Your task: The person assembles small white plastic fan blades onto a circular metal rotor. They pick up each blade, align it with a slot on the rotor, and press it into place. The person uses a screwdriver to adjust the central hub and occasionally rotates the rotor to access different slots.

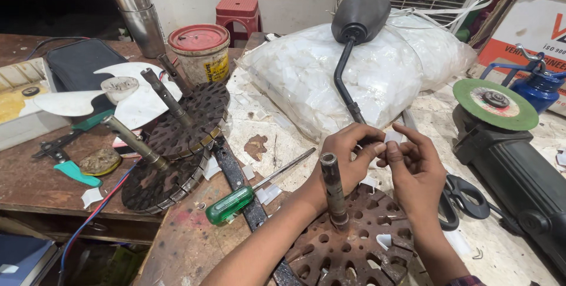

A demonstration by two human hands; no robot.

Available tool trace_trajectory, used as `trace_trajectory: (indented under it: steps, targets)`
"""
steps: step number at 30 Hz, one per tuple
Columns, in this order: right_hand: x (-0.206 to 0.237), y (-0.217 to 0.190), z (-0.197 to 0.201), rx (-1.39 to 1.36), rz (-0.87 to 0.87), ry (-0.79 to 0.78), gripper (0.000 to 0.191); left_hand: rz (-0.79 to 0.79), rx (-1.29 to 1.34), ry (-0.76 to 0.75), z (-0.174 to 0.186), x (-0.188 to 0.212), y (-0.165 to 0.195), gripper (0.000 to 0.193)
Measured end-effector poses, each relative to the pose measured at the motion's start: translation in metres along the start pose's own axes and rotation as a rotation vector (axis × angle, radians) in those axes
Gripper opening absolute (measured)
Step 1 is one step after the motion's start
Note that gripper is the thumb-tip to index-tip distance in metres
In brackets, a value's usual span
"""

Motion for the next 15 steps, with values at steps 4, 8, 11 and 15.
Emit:
trace_trajectory:
  steps: [4, 8, 11, 15]
  targets:
    - [0.001, 0.005, 0.002, -0.099, 0.006, 0.018, 0.034, 0.016, -0.058, -0.020, -0.001, 0.001, 0.000, 0.020]
    - [0.001, 0.009, 0.004, -0.145, 0.066, 0.052, 0.031, -0.007, -0.116, -0.011, 0.002, 0.000, 0.003, 0.020]
    - [0.000, 0.016, 0.007, -0.135, 0.052, 0.078, 0.026, -0.009, -0.121, -0.023, 0.001, -0.001, 0.003, 0.019]
    - [-0.003, 0.022, 0.012, -0.071, 0.033, 0.069, 0.025, 0.066, -0.046, -0.028, -0.002, -0.003, -0.004, 0.020]
Point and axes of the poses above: each hand's wrist, its own x-axis away from the middle knuckle, its own z-axis out of the back of the hand, y = z × x, the point moved 5 cm from there along -x, towards the middle knuckle, and after that the axes turned 3 degrees about -z, right-handed, at the moved point
